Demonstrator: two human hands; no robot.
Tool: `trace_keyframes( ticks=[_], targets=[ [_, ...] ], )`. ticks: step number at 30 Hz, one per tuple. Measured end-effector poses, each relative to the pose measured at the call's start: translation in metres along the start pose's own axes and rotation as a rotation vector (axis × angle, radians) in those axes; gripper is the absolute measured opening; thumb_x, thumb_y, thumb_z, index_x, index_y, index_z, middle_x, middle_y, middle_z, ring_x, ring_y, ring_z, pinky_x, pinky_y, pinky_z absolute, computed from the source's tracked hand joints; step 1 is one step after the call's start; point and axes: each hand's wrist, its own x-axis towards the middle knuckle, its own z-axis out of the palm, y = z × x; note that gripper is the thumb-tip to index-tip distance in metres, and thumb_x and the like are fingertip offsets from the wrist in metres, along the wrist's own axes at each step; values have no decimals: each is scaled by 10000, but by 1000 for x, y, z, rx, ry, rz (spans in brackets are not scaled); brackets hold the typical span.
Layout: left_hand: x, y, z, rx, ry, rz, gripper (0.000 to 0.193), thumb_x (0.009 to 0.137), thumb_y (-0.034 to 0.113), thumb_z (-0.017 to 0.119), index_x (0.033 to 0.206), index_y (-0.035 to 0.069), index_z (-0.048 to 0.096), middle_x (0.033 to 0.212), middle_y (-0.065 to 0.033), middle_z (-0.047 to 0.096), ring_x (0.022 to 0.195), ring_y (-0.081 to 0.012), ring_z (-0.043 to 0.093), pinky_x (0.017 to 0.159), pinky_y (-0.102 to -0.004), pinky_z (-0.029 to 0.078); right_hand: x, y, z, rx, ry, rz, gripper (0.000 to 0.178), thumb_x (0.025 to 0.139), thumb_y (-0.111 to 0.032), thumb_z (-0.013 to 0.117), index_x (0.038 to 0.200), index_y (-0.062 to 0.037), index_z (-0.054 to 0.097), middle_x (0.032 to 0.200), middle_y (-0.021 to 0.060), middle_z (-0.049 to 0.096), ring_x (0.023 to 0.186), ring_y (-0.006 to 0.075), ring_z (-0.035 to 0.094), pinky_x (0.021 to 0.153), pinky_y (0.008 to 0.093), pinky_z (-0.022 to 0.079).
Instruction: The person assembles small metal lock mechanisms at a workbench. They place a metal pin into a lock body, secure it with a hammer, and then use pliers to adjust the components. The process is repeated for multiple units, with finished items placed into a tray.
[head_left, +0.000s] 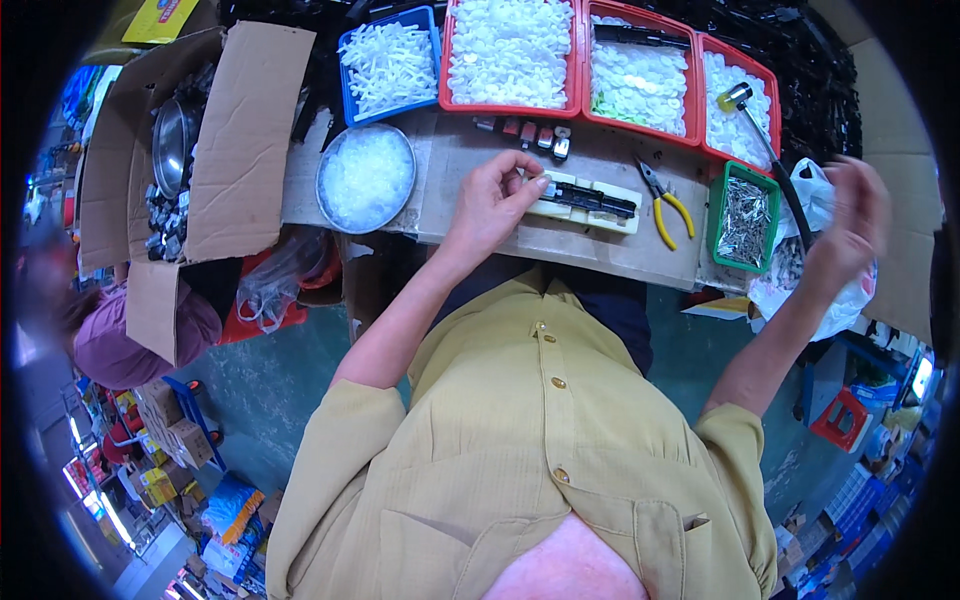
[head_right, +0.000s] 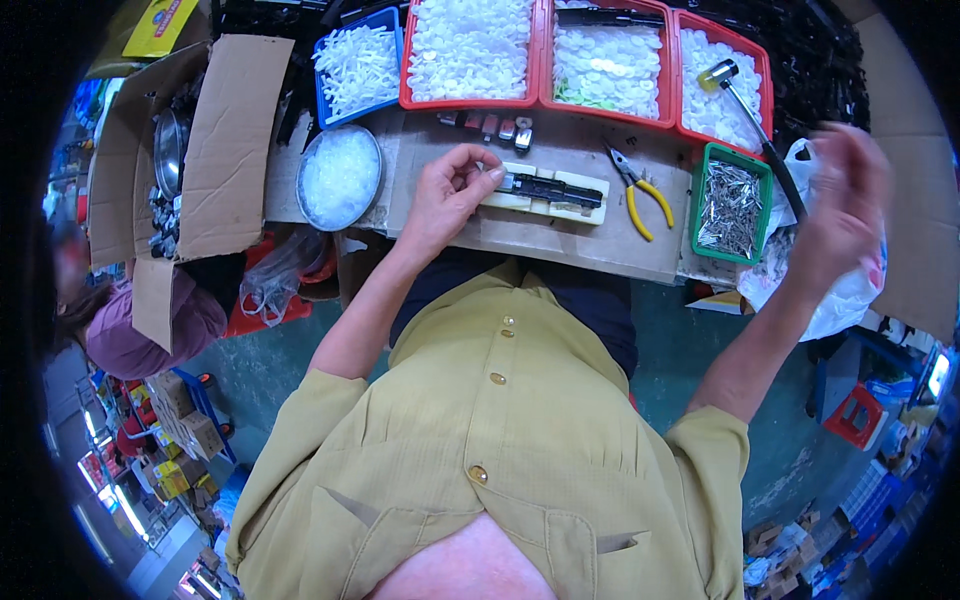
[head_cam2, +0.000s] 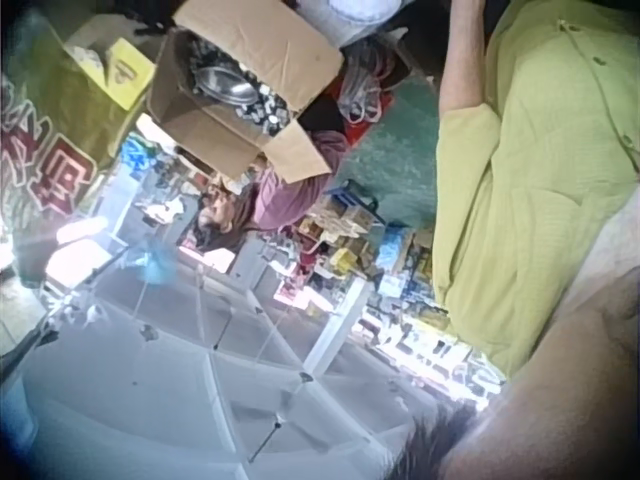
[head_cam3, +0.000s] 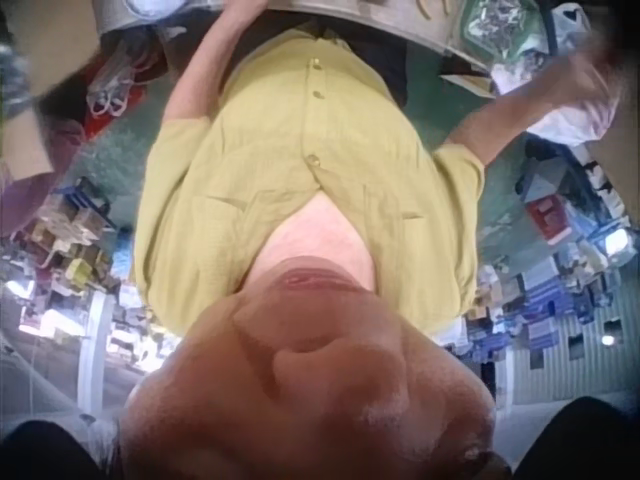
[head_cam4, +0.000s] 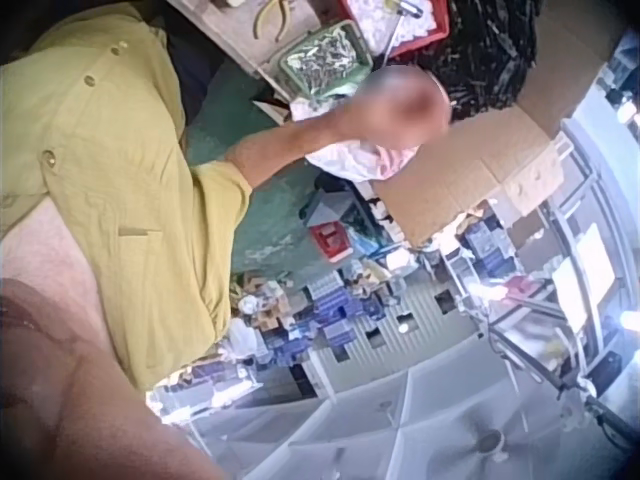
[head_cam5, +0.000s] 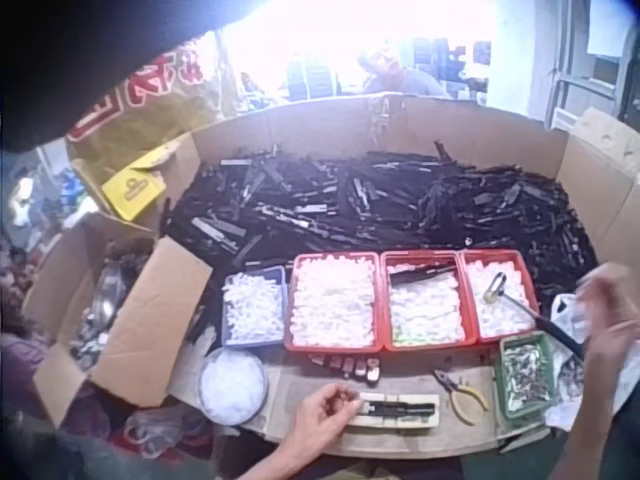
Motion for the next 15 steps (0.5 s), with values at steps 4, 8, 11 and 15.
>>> trace_keyframes(
  ticks=[4, 8, 11, 15],
  targets=[
    [17, 31, -18, 205, 81, 205, 172, 875, 127, 743, 995, 12, 701, 666, 37, 526, 614, -39, 477, 546, -234, 390, -51, 30, 13, -427, -632, -32, 145, 882, -24, 647, 1026, -5, 659, 1068, 139, 616, 940, 301, 621, 809, 394, 492],
    [65, 40, -29, 546, 159, 553, 133, 851, 100, 716, 961, 26, 721, 761, -64, 613, 649, -187, 607, 630, -327, 483, -73, 32, 18, -563, -652, 25, 86, 875, -22, 649, 939, 25, 617, 957, 156, 577, 939, 339, 568, 810, 425, 467],
    [91, 38, -28, 798, 125, 654, 116, 859, 81, 677, 957, 56, 734, 886, -109, 647, 847, -287, 642, 763, -390, 504, -72, 32, 20, -574, -647, 46, 78, 870, -25, 653, 907, 27, 608, 936, 158, 573, 930, 336, 565, 802, 429, 465],
    [110, 38, -25, 894, 46, 689, 92, 870, 71, 664, 934, 44, 724, 891, -115, 641, 942, -286, 620, 817, -410, 496, -71, 35, 22, -538, -608, 69, 87, 850, -32, 665, 877, 26, 606, 878, 157, 572, 862, 319, 594, 754, 417, 483]
  ],
)
